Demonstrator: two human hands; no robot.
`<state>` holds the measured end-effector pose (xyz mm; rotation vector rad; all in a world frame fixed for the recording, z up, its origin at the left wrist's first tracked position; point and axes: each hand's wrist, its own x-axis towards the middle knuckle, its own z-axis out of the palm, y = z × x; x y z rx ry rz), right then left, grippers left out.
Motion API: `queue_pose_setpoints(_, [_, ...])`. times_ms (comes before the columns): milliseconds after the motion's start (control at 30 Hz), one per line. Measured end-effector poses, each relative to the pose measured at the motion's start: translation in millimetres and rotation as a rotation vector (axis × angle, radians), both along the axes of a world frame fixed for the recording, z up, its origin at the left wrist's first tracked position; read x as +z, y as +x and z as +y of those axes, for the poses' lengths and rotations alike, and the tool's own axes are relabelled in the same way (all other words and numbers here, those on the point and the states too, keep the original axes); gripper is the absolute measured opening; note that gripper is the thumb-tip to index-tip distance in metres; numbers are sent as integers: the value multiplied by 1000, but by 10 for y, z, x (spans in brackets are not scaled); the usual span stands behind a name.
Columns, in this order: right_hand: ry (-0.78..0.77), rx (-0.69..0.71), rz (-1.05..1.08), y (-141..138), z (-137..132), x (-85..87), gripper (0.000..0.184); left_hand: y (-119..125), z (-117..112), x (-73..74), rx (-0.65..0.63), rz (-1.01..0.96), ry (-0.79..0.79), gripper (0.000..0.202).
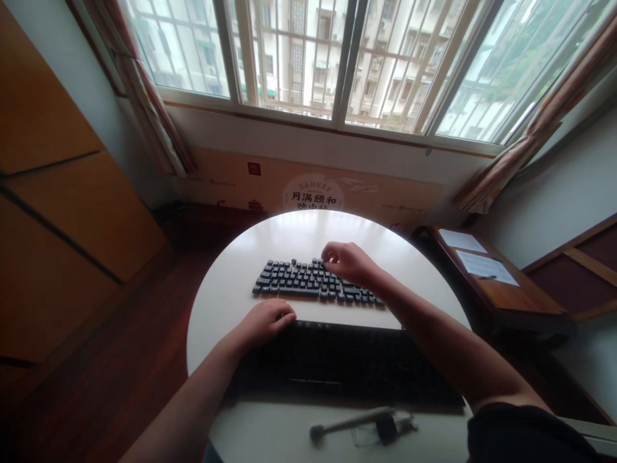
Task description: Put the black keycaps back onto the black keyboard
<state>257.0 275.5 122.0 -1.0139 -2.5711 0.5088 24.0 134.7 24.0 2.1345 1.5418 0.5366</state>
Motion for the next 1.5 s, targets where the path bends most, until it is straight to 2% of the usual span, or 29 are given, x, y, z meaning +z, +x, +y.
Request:
queue_pose_setpoints(67, [-71,19,-17,278,-273,-61,16,-1,9,-2,-6,-5,-2,28])
queue_pose_setpoints(167, [-188,14,-85,557,-627,-260,16,-3,25,-8,-15,-14,-4,30])
queue_pose_setpoints(333, [-271,-13,-69,659,-897,-557,17,-13,48,-38,-20,-23,-3,32])
queue_pose_setpoints(500, [-251,-9,-81,560,-895,-609,20,-15,45,-42,-8,-27,3,33])
queue_pose_setpoints(867, [-71,15,-339,404,-911,-643,24,1,34,-28,-2,-26,3,32])
queue_pose_setpoints(1067, [-47,-54,-382,387,-943,-683,28,-2,43,-36,-4,-27,-1,33])
queue_pose_setpoints(1200, [-62,-52,-295,440,-913,-652,29,-2,42,-29,-4,-26,-1,33])
queue_pose_setpoints(1367, [-58,9,-275,490,-851,-609,14,-4,26,-10,-2,-25,0,33])
queue_pose_setpoints(1500, [-55,93,-283,430,-683,-471,16,-1,24,-7,8,-23,-6,32])
